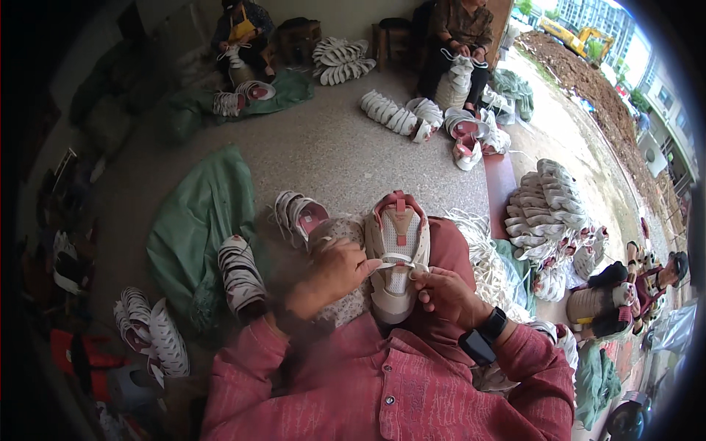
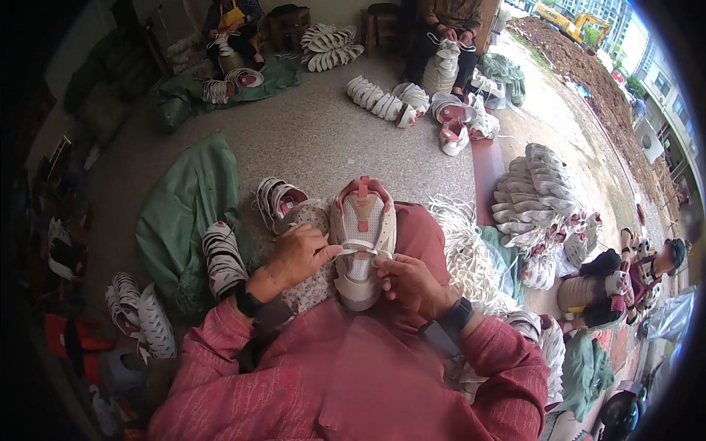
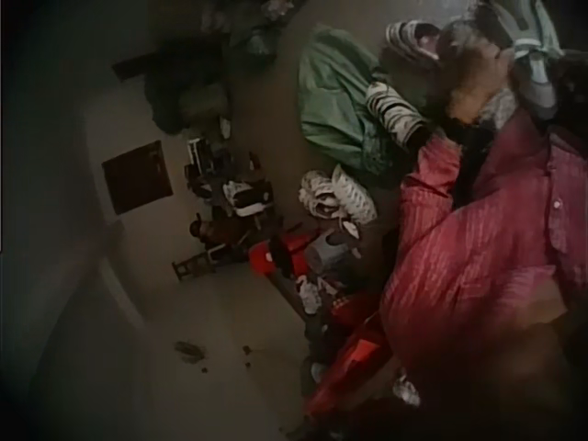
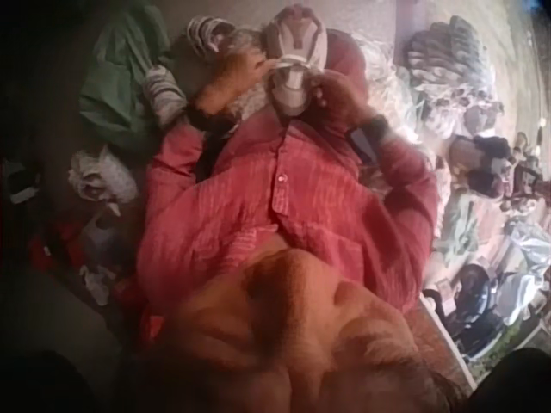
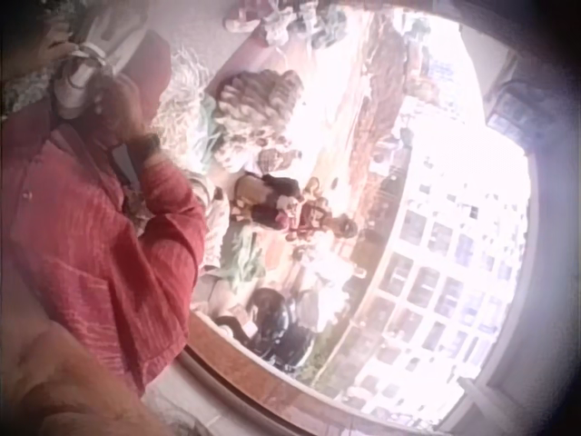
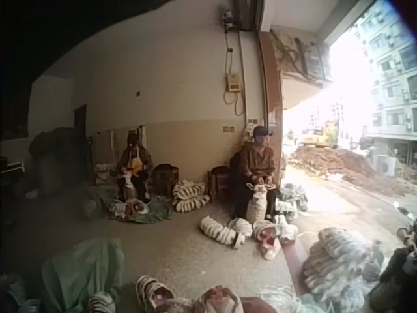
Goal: The person sits on the floor and laces a white sneaker by hand. They thread the white shoelace through the eyelets, pull it tight, and tie a knot. The person handles the shoe and lace repeatedly to secure the fit.
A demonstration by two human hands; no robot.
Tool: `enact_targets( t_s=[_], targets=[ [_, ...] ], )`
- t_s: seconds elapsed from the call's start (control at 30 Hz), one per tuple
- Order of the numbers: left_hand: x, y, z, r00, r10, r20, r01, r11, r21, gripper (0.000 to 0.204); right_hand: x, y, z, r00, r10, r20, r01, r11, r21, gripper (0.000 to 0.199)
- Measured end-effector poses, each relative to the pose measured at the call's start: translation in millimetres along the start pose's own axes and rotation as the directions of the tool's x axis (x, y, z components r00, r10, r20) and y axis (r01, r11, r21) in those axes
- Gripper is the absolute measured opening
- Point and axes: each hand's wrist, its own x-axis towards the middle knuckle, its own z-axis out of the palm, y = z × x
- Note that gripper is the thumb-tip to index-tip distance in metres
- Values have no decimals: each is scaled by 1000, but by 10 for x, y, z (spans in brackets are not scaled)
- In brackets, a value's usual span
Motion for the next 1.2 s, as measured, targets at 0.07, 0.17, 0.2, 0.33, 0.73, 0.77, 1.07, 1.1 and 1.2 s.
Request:
enact_targets(
  t_s=[0.07,0.17,0.2,0.33,0.73,0.77,1.07,1.1,1.2],
  targets=[
    [34,89,-6,996,-43,72,39,998,57,33,73,84,-87,989,-113,90,102,987,126,16],
    [96,240,-24,864,-351,362,458,846,-272,41,57,68,-80,943,-247,224,180,942,282,18],
    [97,252,-6,855,-375,360,487,820,-302,42,27,61,-31,938,-269,217,194,930,312,19],
    [111,275,94,806,-453,381,590,672,-448,40,-98,44,215,949,-304,90,264,915,305,25],
    [132,492,287,973,-161,-164,154,986,-55,20,140,185,-53,960,-280,-1,268,917,296,19],
    [137,497,314,973,-109,-204,112,994,6,19,122,178,-11,959,-282,-35,281,923,263,20],
    [50,339,222,953,-302,-25,277,902,-332,19,-150,135,292,996,-70,-59,79,983,166,27],
    [38,330,237,949,-313,-16,289,894,-341,20,-148,123,253,999,5,-44,4,979,205,27],
    [36,349,264,938,-345,3,323,875,-362,22,-69,93,235,998,64,-19,-58,971,233,28]
  ],
)
